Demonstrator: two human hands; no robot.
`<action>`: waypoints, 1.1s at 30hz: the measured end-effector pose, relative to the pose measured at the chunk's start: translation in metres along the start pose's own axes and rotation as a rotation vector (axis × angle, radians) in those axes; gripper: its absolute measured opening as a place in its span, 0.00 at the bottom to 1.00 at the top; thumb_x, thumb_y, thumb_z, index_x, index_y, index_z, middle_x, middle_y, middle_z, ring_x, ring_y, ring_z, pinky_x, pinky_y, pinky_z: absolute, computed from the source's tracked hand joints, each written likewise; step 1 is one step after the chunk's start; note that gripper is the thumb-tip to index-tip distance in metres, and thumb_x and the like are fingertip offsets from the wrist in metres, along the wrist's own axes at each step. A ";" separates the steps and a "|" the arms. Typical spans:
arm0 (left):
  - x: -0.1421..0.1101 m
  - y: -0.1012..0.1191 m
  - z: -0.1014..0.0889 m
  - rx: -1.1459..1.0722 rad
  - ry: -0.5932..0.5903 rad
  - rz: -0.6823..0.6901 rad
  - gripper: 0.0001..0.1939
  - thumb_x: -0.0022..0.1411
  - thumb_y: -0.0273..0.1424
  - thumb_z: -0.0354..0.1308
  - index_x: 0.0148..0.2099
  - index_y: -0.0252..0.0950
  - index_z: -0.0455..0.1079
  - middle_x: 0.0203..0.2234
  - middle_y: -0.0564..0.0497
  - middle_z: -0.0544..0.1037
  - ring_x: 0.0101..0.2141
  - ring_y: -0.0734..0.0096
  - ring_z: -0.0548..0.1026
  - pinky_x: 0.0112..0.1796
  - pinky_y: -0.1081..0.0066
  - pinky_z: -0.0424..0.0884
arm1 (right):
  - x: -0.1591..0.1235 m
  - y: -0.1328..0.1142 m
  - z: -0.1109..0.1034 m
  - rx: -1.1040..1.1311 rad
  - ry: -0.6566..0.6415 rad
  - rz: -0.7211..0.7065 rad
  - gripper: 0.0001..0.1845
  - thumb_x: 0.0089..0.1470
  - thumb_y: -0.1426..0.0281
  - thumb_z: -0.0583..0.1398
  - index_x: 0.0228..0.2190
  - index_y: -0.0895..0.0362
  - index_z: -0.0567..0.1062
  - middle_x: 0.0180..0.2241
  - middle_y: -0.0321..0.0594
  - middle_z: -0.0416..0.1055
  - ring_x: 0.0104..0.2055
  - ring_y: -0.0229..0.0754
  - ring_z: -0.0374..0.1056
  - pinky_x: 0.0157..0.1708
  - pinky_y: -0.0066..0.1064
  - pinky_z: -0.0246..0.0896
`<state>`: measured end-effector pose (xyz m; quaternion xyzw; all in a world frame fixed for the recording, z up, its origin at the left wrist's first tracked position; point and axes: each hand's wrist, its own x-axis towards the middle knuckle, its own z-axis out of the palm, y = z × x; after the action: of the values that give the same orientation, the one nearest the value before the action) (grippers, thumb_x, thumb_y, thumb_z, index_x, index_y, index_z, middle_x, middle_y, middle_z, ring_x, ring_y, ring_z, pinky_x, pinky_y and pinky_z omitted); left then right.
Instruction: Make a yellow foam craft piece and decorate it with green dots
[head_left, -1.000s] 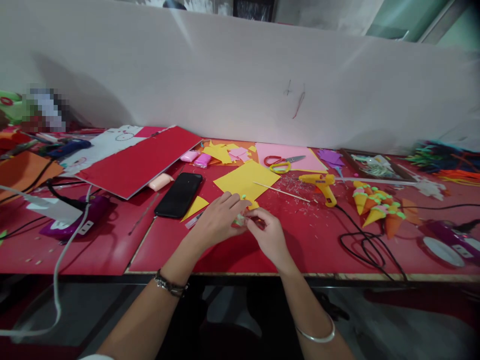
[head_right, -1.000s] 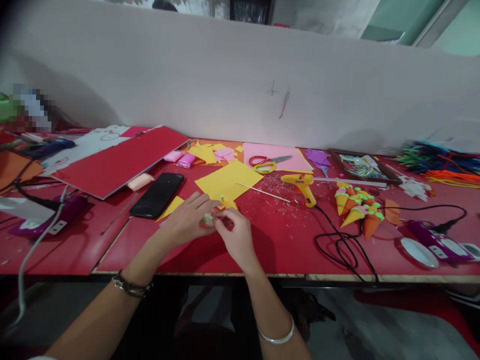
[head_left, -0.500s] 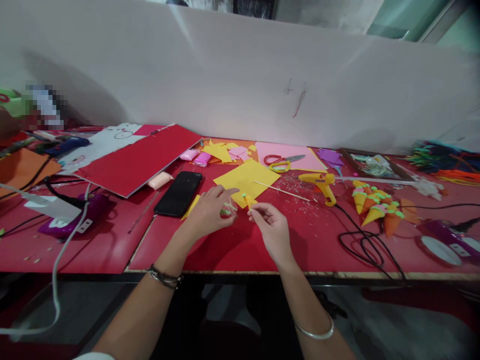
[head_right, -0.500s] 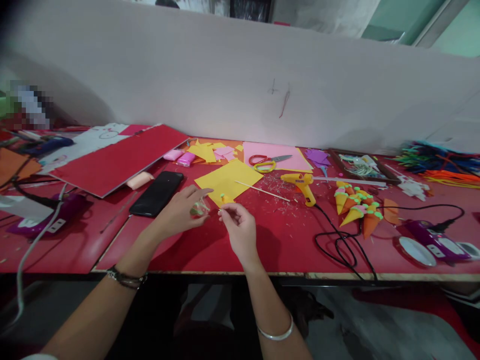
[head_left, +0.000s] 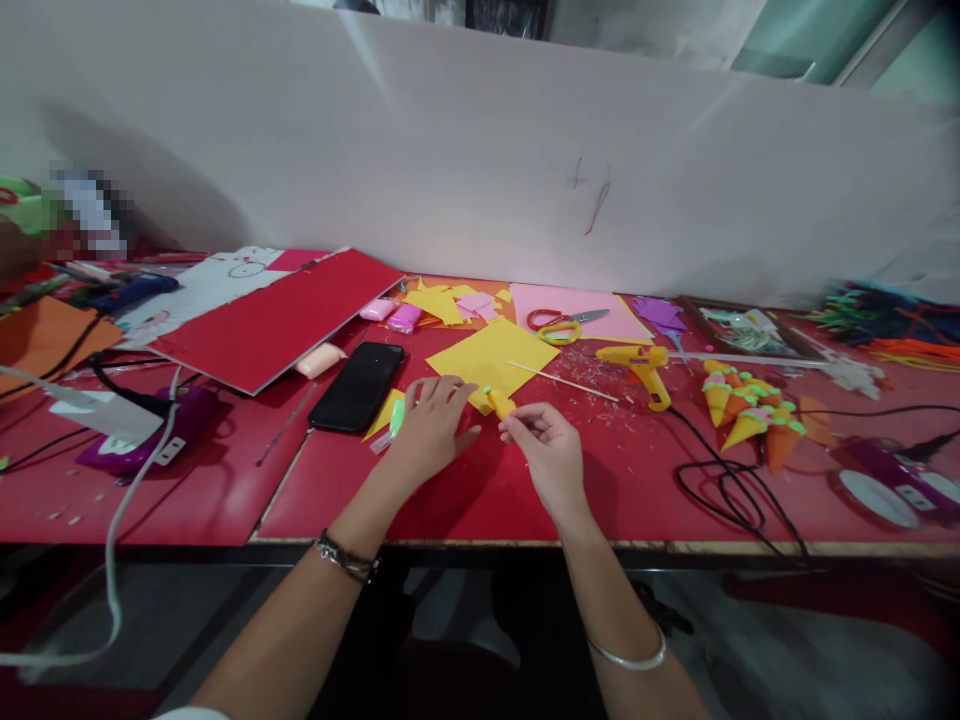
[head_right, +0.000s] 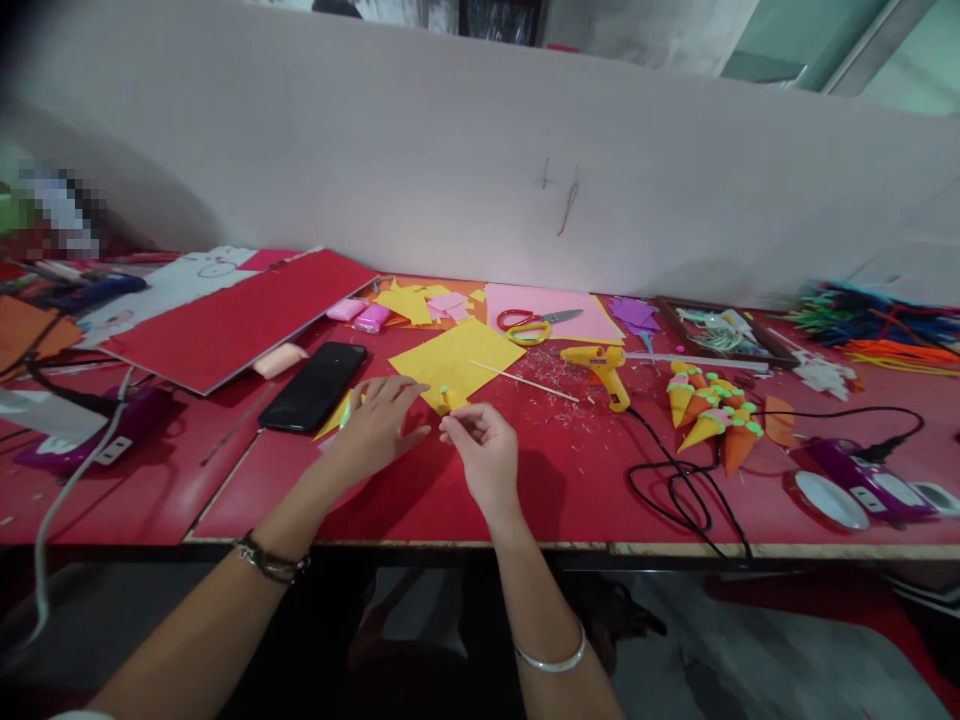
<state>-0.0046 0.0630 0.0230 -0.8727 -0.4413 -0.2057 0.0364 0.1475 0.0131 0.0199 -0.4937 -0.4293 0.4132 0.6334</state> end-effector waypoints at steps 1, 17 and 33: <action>0.002 0.007 -0.001 -0.016 -0.015 0.013 0.22 0.55 0.35 0.52 0.52 0.37 0.59 0.45 0.44 0.68 0.46 0.58 0.64 0.45 0.59 0.57 | 0.002 0.001 -0.003 -0.005 0.005 -0.004 0.08 0.43 0.68 0.61 0.28 0.57 0.70 0.25 0.35 0.72 0.27 0.36 0.69 0.31 0.29 0.65; 0.005 0.038 0.016 -0.232 -0.255 -0.232 0.20 0.59 0.45 0.42 0.37 0.34 0.66 0.33 0.46 0.74 0.32 0.64 0.72 0.27 0.71 0.61 | 0.017 0.021 -0.015 -0.083 -0.155 0.035 0.07 0.47 0.70 0.54 0.32 0.56 0.68 0.31 0.39 0.72 0.33 0.37 0.69 0.35 0.31 0.63; 0.007 0.053 0.021 -0.033 -0.376 -0.114 0.15 0.63 0.29 0.36 0.45 0.30 0.60 0.33 0.39 0.73 0.31 0.58 0.74 0.28 0.68 0.64 | 0.014 0.012 -0.014 -0.037 0.151 -0.064 0.10 0.44 0.66 0.60 0.31 0.57 0.75 0.25 0.36 0.72 0.28 0.34 0.66 0.31 0.28 0.61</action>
<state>0.0474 0.0412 0.0131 -0.8697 -0.4858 -0.0480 -0.0726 0.1638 0.0250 0.0080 -0.5212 -0.4035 0.3462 0.6676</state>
